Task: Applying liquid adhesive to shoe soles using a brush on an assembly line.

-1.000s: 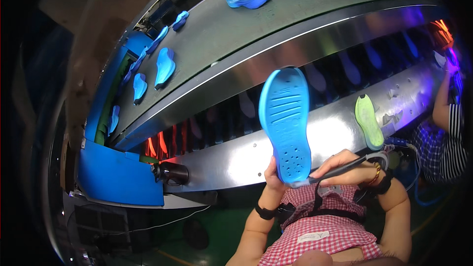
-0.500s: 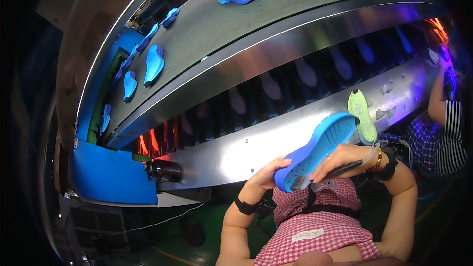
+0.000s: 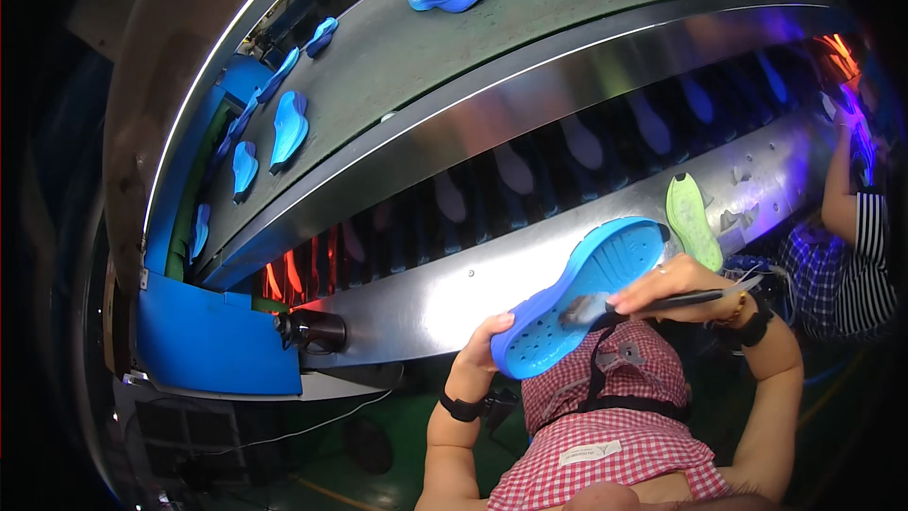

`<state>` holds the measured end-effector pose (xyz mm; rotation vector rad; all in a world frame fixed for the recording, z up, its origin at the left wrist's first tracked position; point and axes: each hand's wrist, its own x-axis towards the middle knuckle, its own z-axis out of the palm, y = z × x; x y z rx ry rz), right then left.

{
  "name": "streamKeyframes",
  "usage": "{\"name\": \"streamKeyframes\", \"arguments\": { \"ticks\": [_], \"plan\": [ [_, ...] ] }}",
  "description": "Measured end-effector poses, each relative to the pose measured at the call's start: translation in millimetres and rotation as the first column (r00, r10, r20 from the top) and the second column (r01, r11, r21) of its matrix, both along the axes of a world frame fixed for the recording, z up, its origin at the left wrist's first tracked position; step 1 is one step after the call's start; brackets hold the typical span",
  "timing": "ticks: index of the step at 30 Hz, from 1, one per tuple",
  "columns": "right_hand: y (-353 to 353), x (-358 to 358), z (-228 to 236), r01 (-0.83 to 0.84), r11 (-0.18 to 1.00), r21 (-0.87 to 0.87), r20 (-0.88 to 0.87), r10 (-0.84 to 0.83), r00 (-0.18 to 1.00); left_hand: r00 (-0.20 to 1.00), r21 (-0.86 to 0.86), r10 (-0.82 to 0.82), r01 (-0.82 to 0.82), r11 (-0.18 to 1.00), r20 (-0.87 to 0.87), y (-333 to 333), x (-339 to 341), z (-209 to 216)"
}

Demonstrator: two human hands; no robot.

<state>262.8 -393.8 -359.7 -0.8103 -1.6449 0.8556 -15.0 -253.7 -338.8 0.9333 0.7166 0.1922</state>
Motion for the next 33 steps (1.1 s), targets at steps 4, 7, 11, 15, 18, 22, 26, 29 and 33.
{"name": "streamKeyframes", "arguments": {
  "ticks": [4,7,11,15,18,22,26,29,33],
  "plan": [
    [-4.6,-8.3,-1.8,-0.073,0.997,0.025,0.05,0.072,0.996,0.998,0.254,0.014,-0.029,0.967,0.063,-6.9,-13.8,11.8],
    [-16.8,-13.3,6.2,-0.073,0.987,0.144,0.039,0.068,0.997,0.944,-0.028,0.072,-0.067,0.997,0.322,3.7,-7.3,5.2],
    [-8.1,-31.5,-0.5,0.219,0.974,0.059,-0.111,-0.211,0.971,0.603,-0.405,0.318,0.009,0.914,0.731,9.9,33.1,-46.0],
    [18.0,-42.8,-31.7,0.303,0.911,-0.28,-0.116,-0.346,0.931,0.729,-0.211,0.169,-0.034,0.977,0.663,4.6,48.2,-81.7],
    [27.9,-47.8,-46.3,0.412,0.883,-0.224,-0.169,-0.451,0.876,0.693,-0.351,0.296,-0.065,0.934,0.658,-8.8,52.7,-91.3],
    [23.1,-66.1,-39.3,0.415,0.86,0.297,0.193,-0.479,0.856,0.742,-0.246,0.417,-0.336,0.909,0.525,-8.3,56.0,-85.2],
    [0.9,-58.6,-27.0,0.29,0.896,0.335,0.286,-0.39,0.875,0.61,-0.223,0.493,-0.465,0.857,0.62,5.0,48.8,-68.3],
    [8.1,-39.3,-19.3,0.092,0.971,0.222,0.073,-0.111,0.991,0.706,-0.03,0.488,-0.553,0.832,0.512,-4.0,54.0,-63.6],
    [20.5,-49.2,-7.4,0.341,0.94,-0.021,-0.043,-0.341,0.939,0.686,-0.044,0.401,-0.475,0.879,0.608,-16.8,69.3,-62.4]
  ]
}}
